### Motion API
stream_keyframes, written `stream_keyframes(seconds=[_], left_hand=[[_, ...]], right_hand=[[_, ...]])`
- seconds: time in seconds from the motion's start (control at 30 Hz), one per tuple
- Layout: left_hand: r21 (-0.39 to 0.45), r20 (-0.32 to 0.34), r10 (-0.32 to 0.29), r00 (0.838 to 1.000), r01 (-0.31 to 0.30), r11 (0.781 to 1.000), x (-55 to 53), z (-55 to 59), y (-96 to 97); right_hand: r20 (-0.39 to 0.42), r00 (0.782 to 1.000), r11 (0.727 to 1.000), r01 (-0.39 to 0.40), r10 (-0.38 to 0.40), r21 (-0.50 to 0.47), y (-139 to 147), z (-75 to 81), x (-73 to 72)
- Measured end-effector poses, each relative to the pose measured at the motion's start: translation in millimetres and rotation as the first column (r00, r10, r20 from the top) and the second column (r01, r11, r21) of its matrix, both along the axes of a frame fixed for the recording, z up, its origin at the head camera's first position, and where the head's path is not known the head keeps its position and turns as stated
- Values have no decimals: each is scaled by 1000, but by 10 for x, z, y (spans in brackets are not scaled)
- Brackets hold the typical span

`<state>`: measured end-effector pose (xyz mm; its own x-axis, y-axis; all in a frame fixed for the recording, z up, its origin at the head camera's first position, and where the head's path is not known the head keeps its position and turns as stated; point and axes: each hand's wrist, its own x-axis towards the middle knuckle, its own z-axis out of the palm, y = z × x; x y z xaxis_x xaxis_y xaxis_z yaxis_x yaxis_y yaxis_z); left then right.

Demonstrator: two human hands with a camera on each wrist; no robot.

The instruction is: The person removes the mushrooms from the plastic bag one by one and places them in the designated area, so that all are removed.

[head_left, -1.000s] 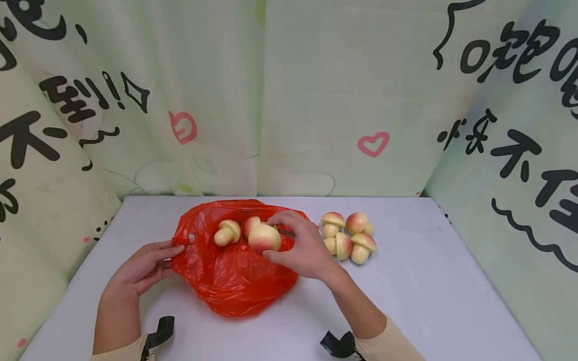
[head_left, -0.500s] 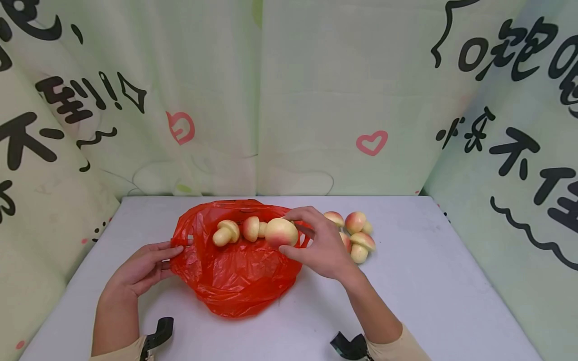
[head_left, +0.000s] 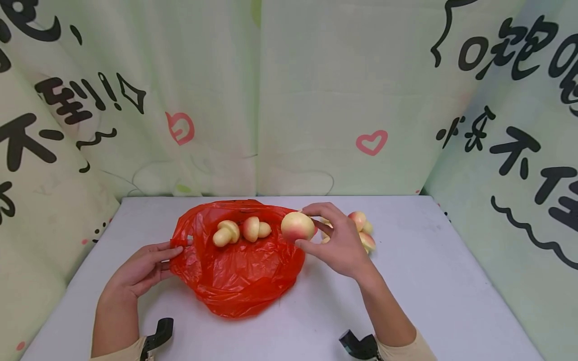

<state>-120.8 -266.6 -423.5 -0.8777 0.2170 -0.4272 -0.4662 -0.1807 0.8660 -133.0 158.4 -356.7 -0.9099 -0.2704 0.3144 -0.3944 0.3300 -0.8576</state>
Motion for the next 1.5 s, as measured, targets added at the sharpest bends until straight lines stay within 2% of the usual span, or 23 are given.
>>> stream_keyframes(seconds=[0.47,0.7,0.97,1.2,1.5], left_hand=[[10,8,1,1000,-1,1000,0,0,2],[3,9,0,1000,-1,1000,-2,-7,1],[1,7,-4,1000,4,1000,9,-4,-6],[5,1,-7,1000,7,1000,12,-2,-5],[-4,7,-5,1000,5,1000,-10,-17,15]], right_hand=[[-12,999,999,50,-50,12,178,75,-14],[8,998,997,69,-69,22,254,78,-19],[0,993,987,120,-121,110,374,97,-18],[17,992,985,123,-126,119,476,46,-23],[24,989,967,141,-149,214,575,8,-29]])
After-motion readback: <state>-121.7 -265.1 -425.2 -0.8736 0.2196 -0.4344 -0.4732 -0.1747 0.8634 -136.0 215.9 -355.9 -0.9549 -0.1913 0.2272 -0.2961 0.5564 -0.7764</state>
